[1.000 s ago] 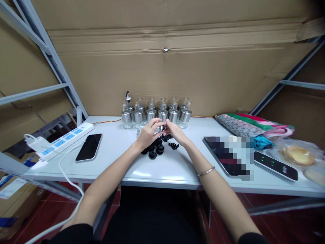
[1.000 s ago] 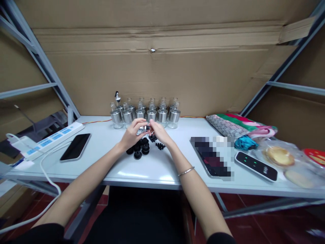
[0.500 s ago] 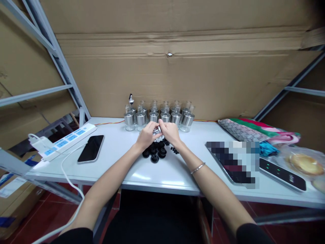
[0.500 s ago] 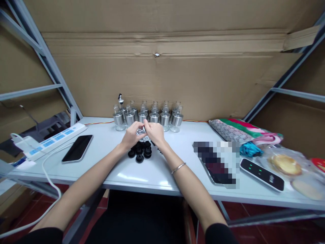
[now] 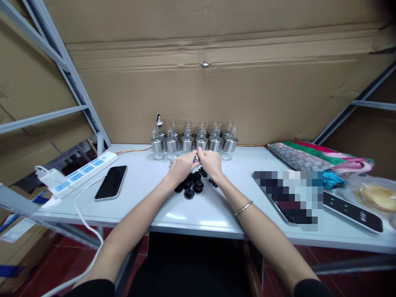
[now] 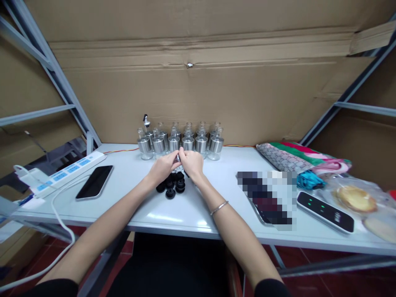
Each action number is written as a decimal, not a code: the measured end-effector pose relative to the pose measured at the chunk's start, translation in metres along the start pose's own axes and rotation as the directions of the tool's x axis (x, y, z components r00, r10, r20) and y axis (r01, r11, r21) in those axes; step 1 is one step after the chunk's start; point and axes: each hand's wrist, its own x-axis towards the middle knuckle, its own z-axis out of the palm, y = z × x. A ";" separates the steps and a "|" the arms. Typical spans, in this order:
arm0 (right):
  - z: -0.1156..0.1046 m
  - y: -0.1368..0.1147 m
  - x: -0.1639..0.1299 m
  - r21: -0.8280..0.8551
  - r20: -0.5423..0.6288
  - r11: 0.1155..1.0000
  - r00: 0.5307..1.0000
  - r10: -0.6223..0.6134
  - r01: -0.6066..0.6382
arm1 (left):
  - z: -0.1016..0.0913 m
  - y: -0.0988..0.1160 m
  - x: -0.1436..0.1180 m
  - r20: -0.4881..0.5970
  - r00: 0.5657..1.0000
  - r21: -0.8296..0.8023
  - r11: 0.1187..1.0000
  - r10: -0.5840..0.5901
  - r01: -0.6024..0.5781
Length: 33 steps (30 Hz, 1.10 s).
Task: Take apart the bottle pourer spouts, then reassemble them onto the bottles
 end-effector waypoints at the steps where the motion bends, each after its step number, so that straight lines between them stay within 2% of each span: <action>1: 0.001 0.000 0.000 -0.007 0.001 1.000 1.000 0.007 -0.007 | -0.001 -0.001 0.001 0.024 1.000 -0.059 0.998 0.006 -0.005; 4: 0.000 -0.003 -0.001 0.001 0.001 1.000 1.000 0.022 -0.022 | -0.002 -0.008 0.003 0.039 0.998 -0.240 0.970 0.058 -0.047; 7: -0.004 -0.007 -0.002 0.070 -0.007 0.997 0.999 0.036 -0.036 | 0.002 -0.011 0.004 0.019 0.999 -0.315 0.948 0.044 -0.036; 10: -0.010 -0.009 -0.003 0.131 -0.019 0.991 0.999 0.026 -0.024 | 0.005 -0.007 0.004 -0.005 1.000 -0.300 0.954 0.005 -0.006; 15: -0.014 -0.006 -0.002 0.174 -0.017 0.985 1.000 0.017 -0.014 | 0.004 -0.001 0.003 -0.054 0.997 -0.198 0.978 0.051 -0.061; 20: -0.012 -0.006 -0.003 0.232 0.028 0.971 0.999 0.045 -0.050 | 0.000 -0.003 0.002 -0.033 0.998 -0.115 0.991 0.061 -0.065; 24: -0.009 -0.008 -0.006 0.240 0.026 0.967 0.996 0.080 -0.084 | -0.001 -0.006 0.002 0.004 0.997 -0.136 0.988 0.071 -0.069; 29: -0.008 -0.010 -0.010 0.254 -0.047 0.967 0.999 0.026 -0.013 | -0.009 -0.007 0.005 0.070 0.996 -0.290 0.957 0.047 -0.025; 33: -0.008 -0.013 -0.013 0.260 -0.114 0.965 0.993 -0.009 0.039 | -0.019 -0.005 0.004 0.157 0.988 -0.474 0.877 -0.001 0.076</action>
